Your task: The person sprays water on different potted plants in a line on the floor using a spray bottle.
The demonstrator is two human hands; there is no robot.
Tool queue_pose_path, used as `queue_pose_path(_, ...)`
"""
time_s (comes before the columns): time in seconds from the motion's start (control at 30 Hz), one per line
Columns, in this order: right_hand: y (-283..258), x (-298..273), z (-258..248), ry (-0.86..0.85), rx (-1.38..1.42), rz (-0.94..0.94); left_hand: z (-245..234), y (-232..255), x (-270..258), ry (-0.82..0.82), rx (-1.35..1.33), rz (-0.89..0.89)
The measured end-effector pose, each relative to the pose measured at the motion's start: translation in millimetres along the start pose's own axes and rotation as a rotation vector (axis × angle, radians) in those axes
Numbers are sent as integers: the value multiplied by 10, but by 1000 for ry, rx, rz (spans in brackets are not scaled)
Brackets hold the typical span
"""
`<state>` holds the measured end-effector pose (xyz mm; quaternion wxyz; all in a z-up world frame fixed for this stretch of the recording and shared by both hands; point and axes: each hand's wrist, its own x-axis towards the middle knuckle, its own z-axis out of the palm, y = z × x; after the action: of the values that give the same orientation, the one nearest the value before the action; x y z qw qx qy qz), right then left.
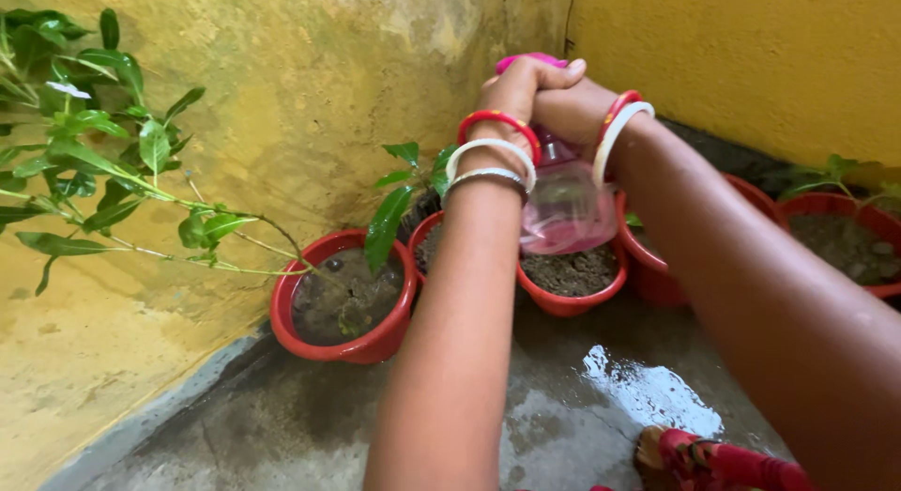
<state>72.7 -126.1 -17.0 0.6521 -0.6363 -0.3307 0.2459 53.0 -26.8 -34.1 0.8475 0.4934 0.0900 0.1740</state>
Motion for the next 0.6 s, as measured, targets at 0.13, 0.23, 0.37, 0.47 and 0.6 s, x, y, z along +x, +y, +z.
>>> queue_pose_path(0.13, -78, -212, -267, 136, -104, 76, 352, -101, 57, -19, 40, 51)
queue_pose_path(0.23, -115, -363, -478, 125, 60, 55, 602, -185, 46, -109, 64, 28)
queue_pose_path(0.37, -256, -467, -696, 148, -79, -15, 881, -169, -28, -82, 94, 32)
queue_pose_path(0.47, -371, -550, -765, 151, -72, -22, 1021, -137, -61, -59, 121, 72)
queue_pose_path(0.6, -448, -575, -785, 173, -51, -25, 1121, -122, -61, -50, 139, 94)
